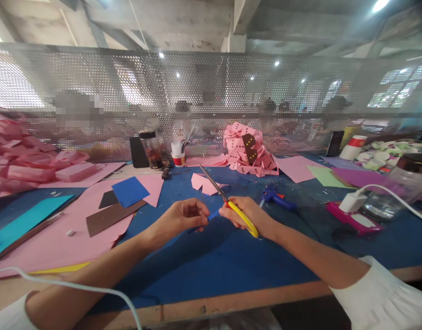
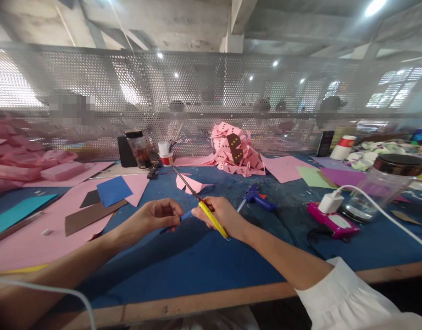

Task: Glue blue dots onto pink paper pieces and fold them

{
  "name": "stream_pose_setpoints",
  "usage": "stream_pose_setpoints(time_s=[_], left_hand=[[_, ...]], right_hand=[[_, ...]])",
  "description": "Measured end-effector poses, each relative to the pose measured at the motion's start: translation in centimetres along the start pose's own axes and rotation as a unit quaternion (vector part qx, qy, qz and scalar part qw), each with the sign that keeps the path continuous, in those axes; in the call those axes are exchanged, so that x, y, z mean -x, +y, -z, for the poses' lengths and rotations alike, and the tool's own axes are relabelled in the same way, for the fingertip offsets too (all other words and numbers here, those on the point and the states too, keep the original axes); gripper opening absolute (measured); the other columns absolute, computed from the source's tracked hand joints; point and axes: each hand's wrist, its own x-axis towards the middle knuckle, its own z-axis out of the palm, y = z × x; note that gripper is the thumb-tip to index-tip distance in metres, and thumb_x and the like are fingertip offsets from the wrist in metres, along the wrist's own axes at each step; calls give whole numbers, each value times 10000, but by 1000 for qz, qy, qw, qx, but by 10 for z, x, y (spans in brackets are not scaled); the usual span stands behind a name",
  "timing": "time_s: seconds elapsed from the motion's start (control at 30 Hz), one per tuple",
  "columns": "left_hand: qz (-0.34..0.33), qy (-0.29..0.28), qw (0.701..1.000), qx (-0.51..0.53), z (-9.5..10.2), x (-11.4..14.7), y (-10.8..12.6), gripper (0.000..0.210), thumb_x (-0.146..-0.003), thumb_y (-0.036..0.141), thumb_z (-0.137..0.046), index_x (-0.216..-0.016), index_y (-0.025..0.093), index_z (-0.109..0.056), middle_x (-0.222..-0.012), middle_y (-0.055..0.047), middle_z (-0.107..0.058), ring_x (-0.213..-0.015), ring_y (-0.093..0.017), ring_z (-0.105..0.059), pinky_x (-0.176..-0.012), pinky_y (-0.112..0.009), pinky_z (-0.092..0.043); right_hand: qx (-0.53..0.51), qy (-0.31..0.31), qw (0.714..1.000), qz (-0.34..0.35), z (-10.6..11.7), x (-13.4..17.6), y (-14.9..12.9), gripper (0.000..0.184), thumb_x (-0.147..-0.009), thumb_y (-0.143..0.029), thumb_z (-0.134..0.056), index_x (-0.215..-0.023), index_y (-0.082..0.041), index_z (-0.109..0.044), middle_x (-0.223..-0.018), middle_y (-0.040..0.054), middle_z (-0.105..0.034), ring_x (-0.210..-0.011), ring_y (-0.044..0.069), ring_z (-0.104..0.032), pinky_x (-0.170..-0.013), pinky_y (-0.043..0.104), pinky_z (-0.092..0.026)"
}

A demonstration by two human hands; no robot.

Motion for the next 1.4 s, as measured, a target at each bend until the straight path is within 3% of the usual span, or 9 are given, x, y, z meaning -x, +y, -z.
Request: stream_pose_setpoints(time_s=[0.2,0.47,0.63,0.8,1.1,1.4], left_hand=[[0,-1,1000,-8,-3,0,-2,242,-768,313,-699,-921,154,-600,-757,-9,-652,-656,-115,-585,-619,-251,-434],[11,-1,999,-37,-6,3,4,198,-774,287,-684,-894,150,-606,-732,-4,-647,-637,-103,-565,-544,-208,-359],[12,-7,999,-35,-6,3,3,206,-786,307,-683,-898,149,-612,-729,-1,-639,-645,-104,-561,-549,-211,-353],[1,-12,1000,-7,-5,3,1,197,-813,313,-658,-901,146,-602,-748,0,-631,-650,-103,-562,-584,-229,-368],[-6,-5,1000,-11,-7,4,2,190,-813,303,-653,-907,146,-599,-747,-1,-628,-645,-105,-561,-565,-227,-355],[-4,-2,1000,-23,-6,3,2,207,-807,315,-663,-916,148,-608,-744,-4,-636,-642,-103,-551,-542,-217,-341]], right_hand=[[-13,-6,1000,-3,-1,0,-2,270,-817,-456,-537,-794,-188,-528,-497,-79,-460,-393,63,-403,-391,158,-323],[-58,-23,998,0,-1,3,-7,253,-820,-433,-557,-769,-191,-504,-471,-81,-434,-387,61,-376,-396,162,-314],[-28,-8,999,18,-2,1,-2,171,-808,-347,-572,-763,-188,-528,-521,-68,-471,-415,55,-413,-406,150,-328],[-6,6,1000,-7,-3,2,-10,125,-803,-269,-535,-712,-188,-507,-493,-73,-443,-398,55,-394,-392,155,-307],[-51,-17,999,7,-2,1,-3,229,-818,-406,-584,-764,-197,-508,-465,-82,-451,-381,61,-375,-387,162,-313],[-44,-17,999,11,-4,2,-3,234,-803,-409,-596,-770,-189,-524,-516,-70,-467,-429,66,-437,-407,156,-344]])
